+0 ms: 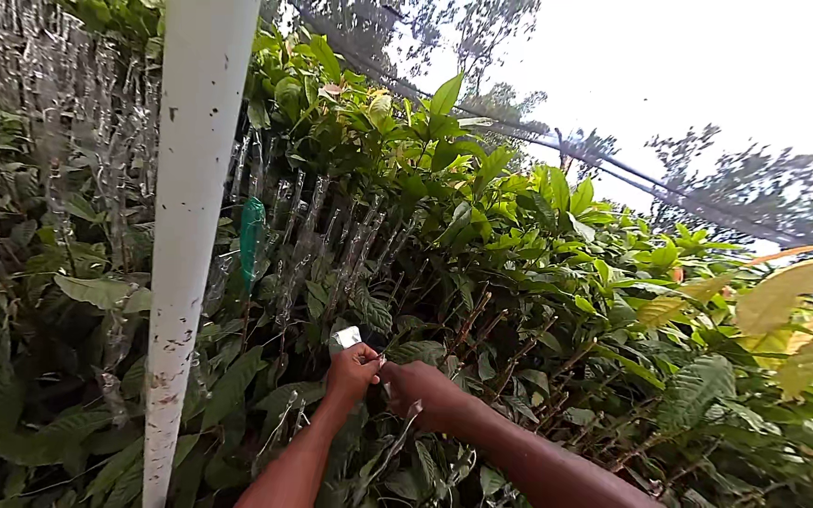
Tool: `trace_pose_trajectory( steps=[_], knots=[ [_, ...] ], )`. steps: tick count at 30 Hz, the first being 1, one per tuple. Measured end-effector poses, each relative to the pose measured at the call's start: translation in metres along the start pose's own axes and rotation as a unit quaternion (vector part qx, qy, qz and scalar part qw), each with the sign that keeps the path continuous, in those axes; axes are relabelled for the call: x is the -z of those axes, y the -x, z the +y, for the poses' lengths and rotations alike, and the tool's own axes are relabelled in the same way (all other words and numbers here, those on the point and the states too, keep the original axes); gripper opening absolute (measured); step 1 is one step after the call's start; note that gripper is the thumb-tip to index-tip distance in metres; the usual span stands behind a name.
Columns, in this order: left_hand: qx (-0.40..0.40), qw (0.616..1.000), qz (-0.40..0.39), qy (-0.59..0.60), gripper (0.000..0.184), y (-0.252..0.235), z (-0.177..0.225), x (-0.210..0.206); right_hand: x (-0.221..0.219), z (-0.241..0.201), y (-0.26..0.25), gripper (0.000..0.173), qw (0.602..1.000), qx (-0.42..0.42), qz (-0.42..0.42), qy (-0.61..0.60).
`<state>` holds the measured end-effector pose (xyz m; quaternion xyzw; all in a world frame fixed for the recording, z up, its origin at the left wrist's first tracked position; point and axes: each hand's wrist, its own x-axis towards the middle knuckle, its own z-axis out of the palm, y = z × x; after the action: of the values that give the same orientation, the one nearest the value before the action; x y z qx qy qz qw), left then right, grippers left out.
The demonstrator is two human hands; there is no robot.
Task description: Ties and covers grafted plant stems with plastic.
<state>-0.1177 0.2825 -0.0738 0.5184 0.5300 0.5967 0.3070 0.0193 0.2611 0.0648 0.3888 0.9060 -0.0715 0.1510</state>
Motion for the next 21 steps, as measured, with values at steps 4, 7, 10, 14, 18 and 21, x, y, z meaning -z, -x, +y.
trace_pose_trajectory(
  steps=[4, 7, 10, 14, 18, 21],
  knots=[
    [-0.122, 0.975, -0.103, -0.156, 0.027, 0.009, -0.006, -0.01, 0.054, 0.005, 0.003, 0.035, 0.978, 0.059, 0.01, -0.198],
    [-0.151, 0.968, -0.102, -0.174, 0.031, 0.012, -0.001, -0.003, 0.064, 0.05, -0.008, 0.044, 0.998, -0.042, 0.043, -0.01],
    [-0.111, 0.986, -0.059, -0.113, 0.028, 0.008, 0.003, 0.004, 0.039, 0.039, 0.005, 0.033, 0.988, -0.093, 0.053, 0.114],
    [-0.048, 0.995, -0.044, -0.075, 0.025, 0.003, 0.013, 0.002, 0.049, 0.008, 0.036, 0.037, 0.992, 0.049, 0.001, -0.119],
    [-0.126, 0.971, -0.132, -0.152, 0.028, 0.009, 0.011, -0.013, 0.072, 0.036, 0.017, 0.03, 0.968, 0.007, 0.071, -0.242],
    [-0.139, 0.975, -0.103, -0.141, 0.03, 0.007, 0.01, -0.001, 0.058, 0.052, 0.012, 0.042, 0.995, -0.077, 0.061, 0.033]
  ],
)
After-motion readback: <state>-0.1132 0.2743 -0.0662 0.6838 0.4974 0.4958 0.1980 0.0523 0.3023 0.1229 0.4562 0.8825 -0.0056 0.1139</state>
